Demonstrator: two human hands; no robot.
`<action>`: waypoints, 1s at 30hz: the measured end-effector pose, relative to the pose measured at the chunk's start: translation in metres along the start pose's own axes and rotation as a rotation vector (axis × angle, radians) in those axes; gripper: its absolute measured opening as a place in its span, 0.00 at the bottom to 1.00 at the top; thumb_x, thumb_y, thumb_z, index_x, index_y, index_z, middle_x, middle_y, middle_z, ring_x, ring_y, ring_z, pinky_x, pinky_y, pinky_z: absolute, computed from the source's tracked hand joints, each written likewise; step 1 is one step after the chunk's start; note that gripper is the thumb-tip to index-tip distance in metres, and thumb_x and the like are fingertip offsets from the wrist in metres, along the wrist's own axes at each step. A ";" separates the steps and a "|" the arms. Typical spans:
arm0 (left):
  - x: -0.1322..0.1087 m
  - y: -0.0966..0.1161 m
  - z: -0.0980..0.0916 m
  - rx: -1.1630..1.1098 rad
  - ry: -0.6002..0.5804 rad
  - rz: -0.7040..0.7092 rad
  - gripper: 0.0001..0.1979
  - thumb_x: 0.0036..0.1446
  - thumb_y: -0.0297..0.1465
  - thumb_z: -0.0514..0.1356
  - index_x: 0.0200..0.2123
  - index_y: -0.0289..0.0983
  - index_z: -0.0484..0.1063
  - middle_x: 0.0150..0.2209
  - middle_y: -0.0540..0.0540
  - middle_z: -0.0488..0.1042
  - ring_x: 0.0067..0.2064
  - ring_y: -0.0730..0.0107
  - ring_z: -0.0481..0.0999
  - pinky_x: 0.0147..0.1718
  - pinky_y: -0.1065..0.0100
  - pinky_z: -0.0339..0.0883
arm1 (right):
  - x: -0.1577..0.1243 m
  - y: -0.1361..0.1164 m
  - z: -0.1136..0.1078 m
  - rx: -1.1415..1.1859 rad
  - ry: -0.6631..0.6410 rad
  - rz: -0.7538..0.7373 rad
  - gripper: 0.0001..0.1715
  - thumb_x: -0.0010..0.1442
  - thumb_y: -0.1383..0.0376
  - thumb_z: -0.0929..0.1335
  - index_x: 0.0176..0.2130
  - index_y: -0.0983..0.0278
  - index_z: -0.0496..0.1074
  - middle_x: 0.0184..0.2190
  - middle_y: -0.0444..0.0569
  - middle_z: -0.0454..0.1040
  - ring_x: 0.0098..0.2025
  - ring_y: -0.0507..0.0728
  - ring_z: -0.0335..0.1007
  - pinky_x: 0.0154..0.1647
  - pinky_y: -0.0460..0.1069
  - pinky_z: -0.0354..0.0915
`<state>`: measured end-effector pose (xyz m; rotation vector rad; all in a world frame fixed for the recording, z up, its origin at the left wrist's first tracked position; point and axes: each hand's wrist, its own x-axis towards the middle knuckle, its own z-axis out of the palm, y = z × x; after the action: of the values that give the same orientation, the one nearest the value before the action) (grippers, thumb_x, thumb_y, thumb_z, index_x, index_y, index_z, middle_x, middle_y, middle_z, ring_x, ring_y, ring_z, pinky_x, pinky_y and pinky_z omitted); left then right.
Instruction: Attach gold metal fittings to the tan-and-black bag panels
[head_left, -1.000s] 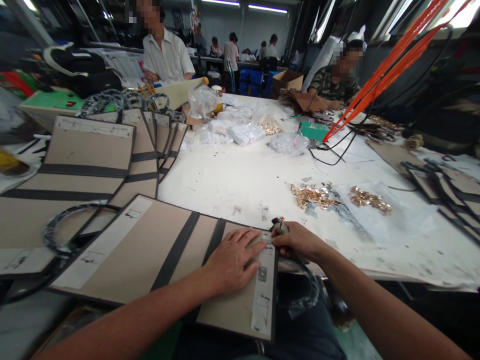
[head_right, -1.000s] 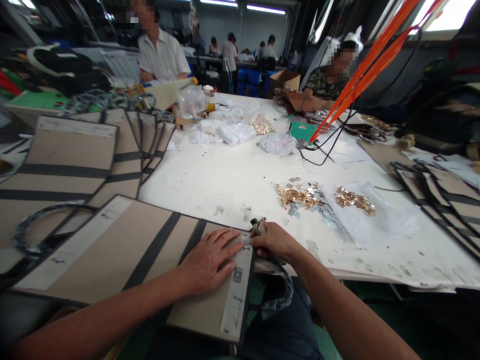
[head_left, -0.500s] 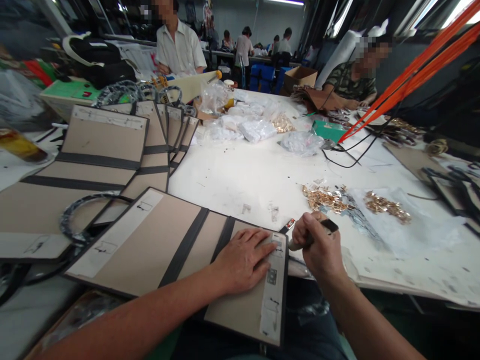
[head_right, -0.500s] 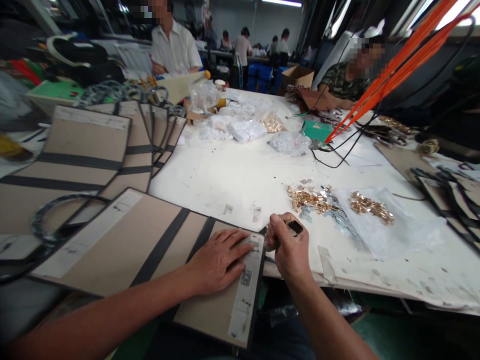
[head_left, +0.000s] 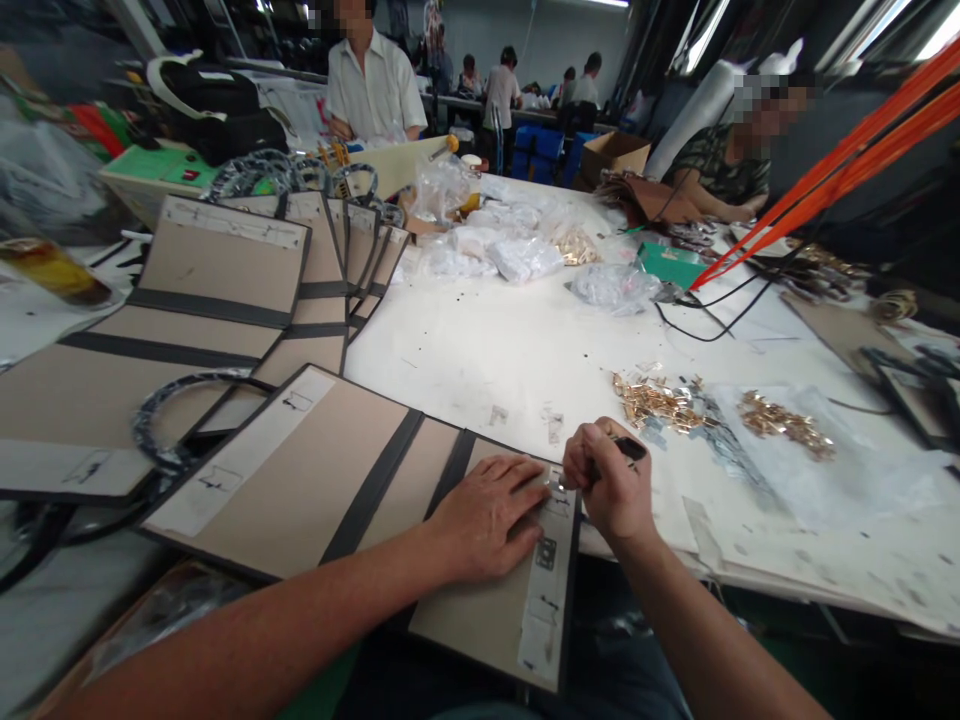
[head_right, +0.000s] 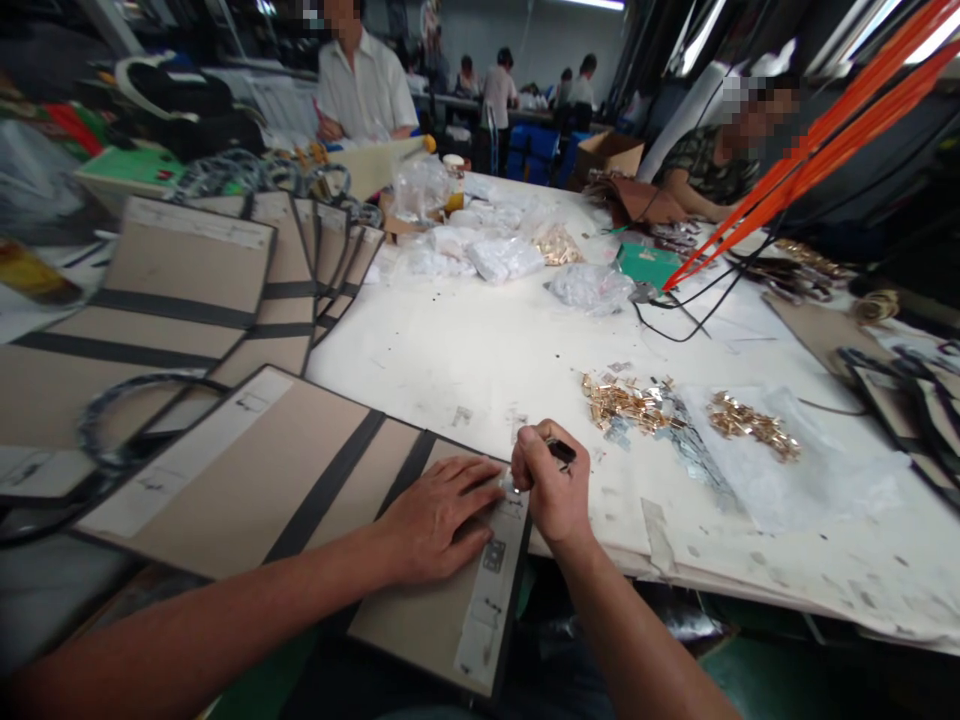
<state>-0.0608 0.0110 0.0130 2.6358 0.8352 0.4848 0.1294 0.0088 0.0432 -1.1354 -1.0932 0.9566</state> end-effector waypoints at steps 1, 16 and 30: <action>0.000 0.000 0.000 0.000 -0.001 0.007 0.25 0.66 0.37 0.61 0.63 0.40 0.67 0.68 0.41 0.65 0.69 0.51 0.63 0.70 0.49 0.54 | 0.001 -0.002 -0.002 0.015 -0.013 0.006 0.29 0.64 0.42 0.69 0.27 0.57 0.58 0.19 0.41 0.62 0.20 0.53 0.56 0.21 0.49 0.59; -0.002 -0.001 0.003 -0.124 0.054 -0.041 0.31 0.61 0.37 0.64 0.65 0.38 0.61 0.67 0.39 0.67 0.70 0.53 0.63 0.72 0.50 0.54 | 0.012 -0.009 0.013 -0.132 -0.239 0.022 0.28 0.65 0.45 0.70 0.25 0.59 0.62 0.19 0.41 0.62 0.22 0.52 0.57 0.23 0.49 0.58; -0.002 -0.002 0.005 -0.087 0.007 -0.076 0.30 0.62 0.41 0.63 0.64 0.35 0.65 0.70 0.36 0.64 0.71 0.48 0.61 0.71 0.46 0.55 | 0.006 0.007 -0.001 -0.049 -0.080 0.075 0.29 0.62 0.44 0.71 0.26 0.57 0.57 0.17 0.39 0.60 0.20 0.52 0.54 0.21 0.48 0.59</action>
<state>-0.0610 0.0105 0.0072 2.5151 0.8924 0.4983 0.1314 0.0152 0.0368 -1.1938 -1.1510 1.0462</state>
